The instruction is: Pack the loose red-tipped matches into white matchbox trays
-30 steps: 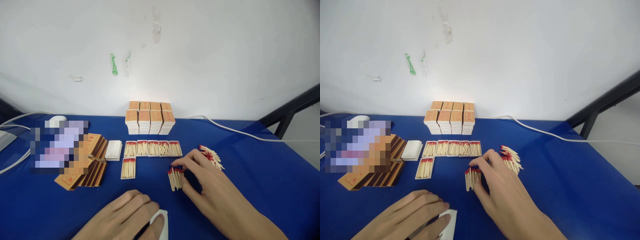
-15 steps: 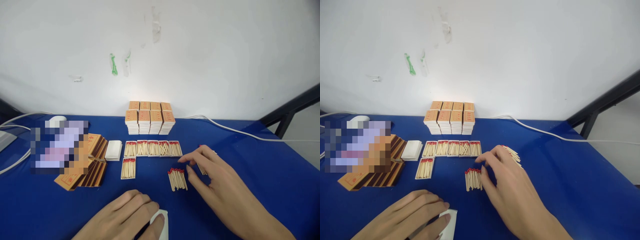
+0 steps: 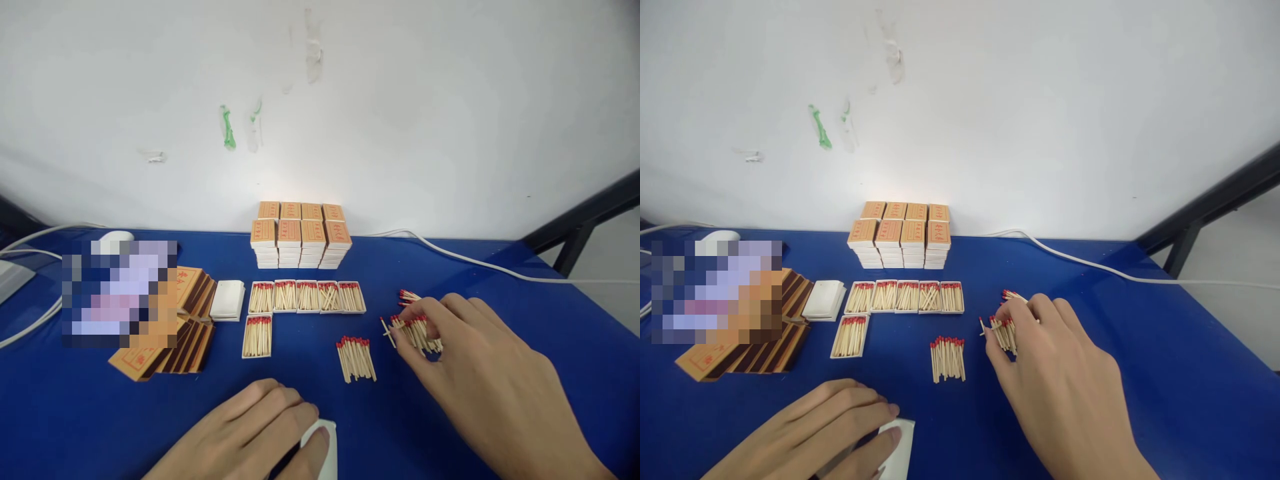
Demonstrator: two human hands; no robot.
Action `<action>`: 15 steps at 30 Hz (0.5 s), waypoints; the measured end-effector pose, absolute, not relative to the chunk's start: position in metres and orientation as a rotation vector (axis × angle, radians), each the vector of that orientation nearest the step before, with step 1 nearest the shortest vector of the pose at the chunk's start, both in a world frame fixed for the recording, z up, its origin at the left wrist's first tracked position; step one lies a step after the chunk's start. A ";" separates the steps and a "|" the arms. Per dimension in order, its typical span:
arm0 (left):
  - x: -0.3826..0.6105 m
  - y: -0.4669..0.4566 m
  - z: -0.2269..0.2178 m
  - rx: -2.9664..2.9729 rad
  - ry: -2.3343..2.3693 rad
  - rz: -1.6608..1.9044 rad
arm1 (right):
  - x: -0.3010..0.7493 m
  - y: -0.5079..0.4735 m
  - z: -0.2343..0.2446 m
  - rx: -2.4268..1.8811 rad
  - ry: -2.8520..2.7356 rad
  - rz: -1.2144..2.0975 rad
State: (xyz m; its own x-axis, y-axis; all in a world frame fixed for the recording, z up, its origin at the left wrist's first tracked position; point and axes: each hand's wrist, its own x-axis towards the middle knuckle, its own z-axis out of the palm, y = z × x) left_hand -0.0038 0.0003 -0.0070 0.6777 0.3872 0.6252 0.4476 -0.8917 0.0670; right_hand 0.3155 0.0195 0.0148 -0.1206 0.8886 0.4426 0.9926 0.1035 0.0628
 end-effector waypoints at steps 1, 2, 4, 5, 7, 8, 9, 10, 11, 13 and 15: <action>-0.004 0.001 -0.007 -2.790 -0.696 -1.015 | 0.314 0.019 0.015 -1.853 -2.092 -0.512; -0.003 0.001 -0.007 -2.788 -0.697 -1.020 | 0.313 0.018 0.016 -1.849 -2.094 -0.521; -0.003 0.002 -0.006 -2.785 -0.705 -1.016 | 0.312 0.017 0.016 -1.856 -2.087 -0.542; -0.003 0.002 -0.006 -2.784 -0.705 -1.012 | 0.312 0.017 0.016 -1.866 -2.078 -0.548; -0.002 0.002 -0.005 -2.792 -0.705 -0.997 | 0.312 0.018 0.015 -1.881 -2.076 -0.542; -0.002 0.001 -0.004 -2.794 -0.702 -0.995 | 0.313 0.019 0.014 -1.883 -2.084 -0.531; -0.002 0.001 -0.004 -2.791 -0.703 -1.004 | 0.313 0.020 0.013 -1.883 -2.092 -0.518; -0.002 0.002 -0.004 -2.785 -0.708 -1.010 | 0.312 0.021 0.012 -1.881 -2.099 -0.504; -0.002 0.002 -0.004 -2.784 -0.716 -1.005 | 0.312 0.022 0.010 -1.880 -2.098 -0.492; -0.002 0.001 -0.006 -2.788 -0.718 -0.997 | 0.311 0.023 0.008 -1.882 -2.072 -0.459; -0.003 0.001 -0.007 -2.799 -0.710 -0.994 | 0.310 0.024 0.007 -1.876 -2.054 -0.403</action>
State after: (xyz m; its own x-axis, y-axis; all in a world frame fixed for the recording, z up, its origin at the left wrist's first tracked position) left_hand -0.0031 0.0005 -0.0067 0.6807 0.3969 0.6158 0.4537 -0.8883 0.0710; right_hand 0.3105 0.0238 0.0067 -0.0790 0.9025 0.4233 0.9956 0.0931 -0.0128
